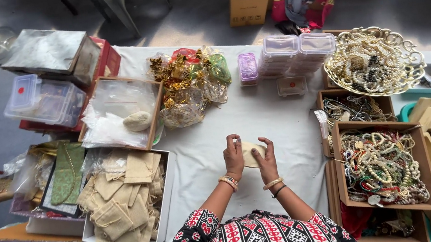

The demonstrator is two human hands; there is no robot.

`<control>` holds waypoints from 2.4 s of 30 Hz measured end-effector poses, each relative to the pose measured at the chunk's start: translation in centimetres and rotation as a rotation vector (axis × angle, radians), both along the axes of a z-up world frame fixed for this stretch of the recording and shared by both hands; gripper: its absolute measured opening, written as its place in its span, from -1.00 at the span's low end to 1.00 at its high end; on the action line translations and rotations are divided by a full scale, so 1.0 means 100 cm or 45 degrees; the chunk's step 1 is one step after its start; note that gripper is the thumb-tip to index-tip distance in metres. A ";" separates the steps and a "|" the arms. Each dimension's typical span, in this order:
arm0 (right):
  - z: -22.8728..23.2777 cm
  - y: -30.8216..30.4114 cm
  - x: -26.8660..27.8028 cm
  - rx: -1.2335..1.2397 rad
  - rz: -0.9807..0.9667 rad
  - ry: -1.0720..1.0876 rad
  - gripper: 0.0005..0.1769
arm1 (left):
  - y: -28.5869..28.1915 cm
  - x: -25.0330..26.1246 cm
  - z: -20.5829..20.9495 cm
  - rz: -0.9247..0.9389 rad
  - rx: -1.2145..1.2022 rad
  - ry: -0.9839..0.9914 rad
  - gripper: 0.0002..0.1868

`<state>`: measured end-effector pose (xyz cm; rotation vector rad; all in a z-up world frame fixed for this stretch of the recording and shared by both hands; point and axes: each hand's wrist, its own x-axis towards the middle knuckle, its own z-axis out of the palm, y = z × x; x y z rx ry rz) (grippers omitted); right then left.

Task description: The person arranges and packages jewelry items on a table. They place a pearl necklace into a clear plastic bag, then handle a small black decorative item, placing it into a small beige fabric pouch. Finally, they place the pouch into a small clear plastic container.

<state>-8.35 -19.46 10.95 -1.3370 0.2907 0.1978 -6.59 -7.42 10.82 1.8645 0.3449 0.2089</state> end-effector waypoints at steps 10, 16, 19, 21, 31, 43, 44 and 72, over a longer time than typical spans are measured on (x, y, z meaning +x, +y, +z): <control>-0.078 -0.053 -0.015 -0.375 0.118 -0.202 -0.76 | 0.027 -0.048 0.008 0.095 -0.154 0.223 -0.66; -0.075 -0.074 -0.033 -0.845 0.148 -0.534 -0.68 | 0.093 -0.115 0.004 0.077 -0.126 0.151 -0.76; -0.067 -0.067 -0.029 -0.986 0.130 -0.576 -0.69 | 0.141 -0.145 0.017 0.136 0.087 -0.056 -0.84; -0.058 -0.064 -0.032 -1.032 0.118 -0.556 -0.72 | 0.175 -0.172 0.037 0.250 0.173 -0.084 -0.87; -0.066 -0.060 -0.033 -1.208 0.121 -0.622 -0.73 | 0.365 -0.290 0.130 0.927 1.062 0.348 -0.85; -0.069 -0.059 -0.036 -1.308 0.121 -0.693 -0.76 | 0.438 -0.373 0.086 1.071 1.196 1.166 -0.31; -0.070 -0.059 -0.036 -1.311 0.118 -0.659 -0.75 | 0.437 -0.373 0.087 1.061 1.200 1.183 -0.32; -0.064 -0.056 -0.042 -1.295 0.162 -0.674 -0.74 | 0.249 -0.428 0.074 0.507 1.630 0.355 -0.58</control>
